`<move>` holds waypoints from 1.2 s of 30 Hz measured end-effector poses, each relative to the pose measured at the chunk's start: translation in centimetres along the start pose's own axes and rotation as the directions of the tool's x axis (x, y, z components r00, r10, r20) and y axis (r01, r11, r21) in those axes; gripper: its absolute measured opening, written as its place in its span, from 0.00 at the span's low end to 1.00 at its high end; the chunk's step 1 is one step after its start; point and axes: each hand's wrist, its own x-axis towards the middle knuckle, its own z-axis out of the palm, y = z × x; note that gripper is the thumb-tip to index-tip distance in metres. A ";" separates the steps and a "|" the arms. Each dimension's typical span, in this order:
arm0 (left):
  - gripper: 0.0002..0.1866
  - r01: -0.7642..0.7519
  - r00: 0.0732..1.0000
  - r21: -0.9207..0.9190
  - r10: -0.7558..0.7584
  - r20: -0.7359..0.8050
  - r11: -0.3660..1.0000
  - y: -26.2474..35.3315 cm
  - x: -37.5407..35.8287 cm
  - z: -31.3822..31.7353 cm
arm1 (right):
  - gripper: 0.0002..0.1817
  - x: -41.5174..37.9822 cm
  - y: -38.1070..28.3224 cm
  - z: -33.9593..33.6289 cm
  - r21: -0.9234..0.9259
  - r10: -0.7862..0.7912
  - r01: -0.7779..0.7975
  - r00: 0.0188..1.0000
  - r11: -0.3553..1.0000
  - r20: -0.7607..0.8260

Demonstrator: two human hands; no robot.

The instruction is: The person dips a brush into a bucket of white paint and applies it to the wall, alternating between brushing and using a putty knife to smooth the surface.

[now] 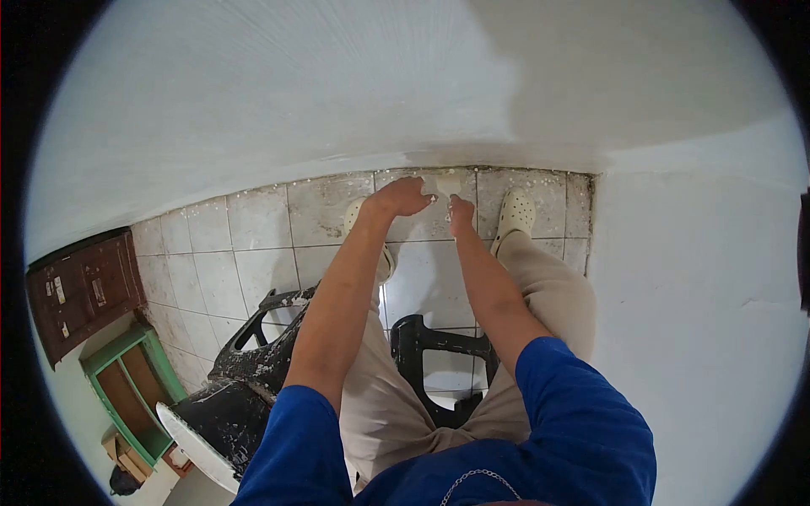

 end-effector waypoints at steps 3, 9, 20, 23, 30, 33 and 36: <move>0.35 0.005 1.000 -0.023 -0.004 0.015 1.000 -0.1 -0.1 -0.2 | 0.11 0.3 0.1 0.3 0.031 -0.027 0.026 0.998 0.999 0.052; 0.30 0.036 0.998 -0.060 -0.033 0.046 0.998 0.5 -1.3 -1.3 | 0.12 1.0 -2.4 2.1 0.142 -0.040 0.013 0.982 0.990 0.183; 0.32 -0.068 0.993 0.013 0.069 -0.100 0.998 -1.0 -0.6 0.1 | 0.12 -0.5 -0.5 2.2 0.092 0.000 -0.013 0.990 0.996 0.139; 0.32 0.049 0.998 -0.071 -0.046 0.040 0.996 0.5 -2.0 -1.8 | 0.11 0.7 -1.9 3.3 0.143 -0.050 0.020 0.976 0.990 0.210; 0.30 -0.091 0.993 -0.086 0.084 -0.079 0.992 0.9 -3.4 -2.2 | 0.11 -8.9 -6.8 3.4 0.254 -0.145 0.097 0.974 0.962 0.176; 0.27 -0.137 0.983 -0.136 0.118 -0.138 0.981 2.2 -5.7 -1.4 | 0.11 -13.4 -9.7 3.3 0.244 -0.171 0.129 0.972 0.961 0.159; 0.27 -0.144 0.979 -0.137 0.121 -0.166 0.980 2.1 -6.7 0.8 | 0.11 -15.4 -11.0 3.0 0.230 -0.245 0.199 0.951 0.953 0.190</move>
